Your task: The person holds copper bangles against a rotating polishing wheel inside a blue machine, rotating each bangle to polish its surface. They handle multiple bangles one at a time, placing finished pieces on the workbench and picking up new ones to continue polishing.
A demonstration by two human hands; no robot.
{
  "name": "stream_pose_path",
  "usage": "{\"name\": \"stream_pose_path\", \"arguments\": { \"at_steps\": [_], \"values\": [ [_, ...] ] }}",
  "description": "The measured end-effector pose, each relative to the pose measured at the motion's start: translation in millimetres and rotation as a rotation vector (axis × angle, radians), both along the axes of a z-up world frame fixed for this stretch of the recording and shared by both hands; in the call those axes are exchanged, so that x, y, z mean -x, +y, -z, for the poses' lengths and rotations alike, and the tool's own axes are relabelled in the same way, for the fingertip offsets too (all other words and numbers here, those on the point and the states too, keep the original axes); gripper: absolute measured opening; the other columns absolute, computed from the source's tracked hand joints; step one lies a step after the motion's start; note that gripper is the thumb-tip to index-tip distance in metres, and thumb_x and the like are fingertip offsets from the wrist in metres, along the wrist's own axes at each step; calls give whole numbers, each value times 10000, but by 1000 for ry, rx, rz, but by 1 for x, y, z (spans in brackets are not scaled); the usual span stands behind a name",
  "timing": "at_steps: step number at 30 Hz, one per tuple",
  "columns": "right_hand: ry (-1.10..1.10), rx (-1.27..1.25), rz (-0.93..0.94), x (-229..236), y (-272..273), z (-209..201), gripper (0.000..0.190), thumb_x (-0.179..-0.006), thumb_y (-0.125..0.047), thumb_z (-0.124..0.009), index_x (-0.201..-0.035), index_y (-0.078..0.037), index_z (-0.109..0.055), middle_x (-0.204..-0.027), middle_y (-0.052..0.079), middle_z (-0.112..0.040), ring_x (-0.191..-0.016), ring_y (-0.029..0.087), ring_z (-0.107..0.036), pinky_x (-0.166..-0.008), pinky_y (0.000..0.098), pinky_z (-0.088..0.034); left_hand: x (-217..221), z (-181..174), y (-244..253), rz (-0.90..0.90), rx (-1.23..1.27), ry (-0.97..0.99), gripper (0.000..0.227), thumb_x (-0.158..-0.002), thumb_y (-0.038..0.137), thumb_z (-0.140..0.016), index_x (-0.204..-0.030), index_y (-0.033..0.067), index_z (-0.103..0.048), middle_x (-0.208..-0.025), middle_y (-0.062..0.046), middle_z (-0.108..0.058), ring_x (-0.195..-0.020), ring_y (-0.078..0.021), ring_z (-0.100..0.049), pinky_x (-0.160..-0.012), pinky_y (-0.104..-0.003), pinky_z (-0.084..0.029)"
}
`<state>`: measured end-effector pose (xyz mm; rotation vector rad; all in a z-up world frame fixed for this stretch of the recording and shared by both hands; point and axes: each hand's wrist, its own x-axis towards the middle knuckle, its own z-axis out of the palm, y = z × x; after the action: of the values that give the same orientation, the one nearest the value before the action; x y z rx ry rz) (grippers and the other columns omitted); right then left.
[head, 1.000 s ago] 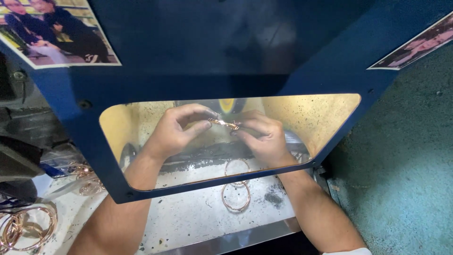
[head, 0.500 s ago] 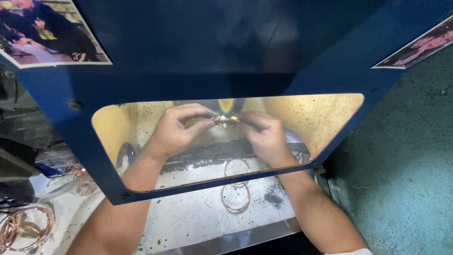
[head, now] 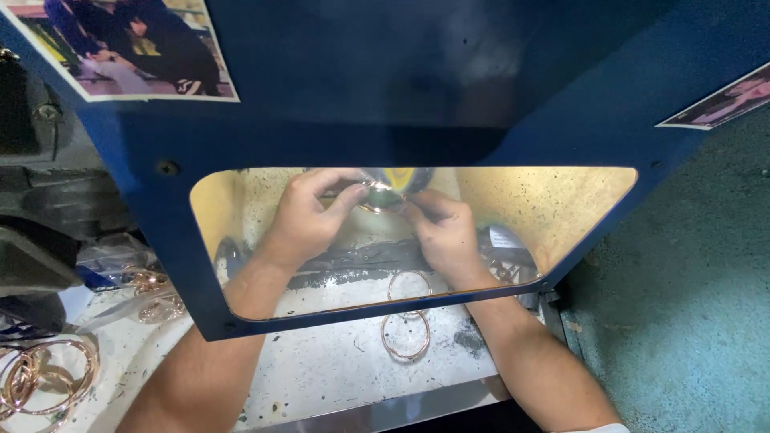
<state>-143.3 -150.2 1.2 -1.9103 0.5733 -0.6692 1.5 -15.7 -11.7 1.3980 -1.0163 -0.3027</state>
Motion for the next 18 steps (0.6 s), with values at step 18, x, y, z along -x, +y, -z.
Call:
{"name": "stream_pose_path", "arguments": {
  "at_steps": [18],
  "values": [
    [190,-137,92,-3,9,-25,116,-954,-97,-697,-1014,-92,-795,-868,99,-782,-924,201,-742,-913,423,-567,9,8,-14,-69,45,-61,112,-987,93,-682,-1027,75,-786,-797,-85,-775,-768,-229,-769,-692,-332,-617]
  ]
}}
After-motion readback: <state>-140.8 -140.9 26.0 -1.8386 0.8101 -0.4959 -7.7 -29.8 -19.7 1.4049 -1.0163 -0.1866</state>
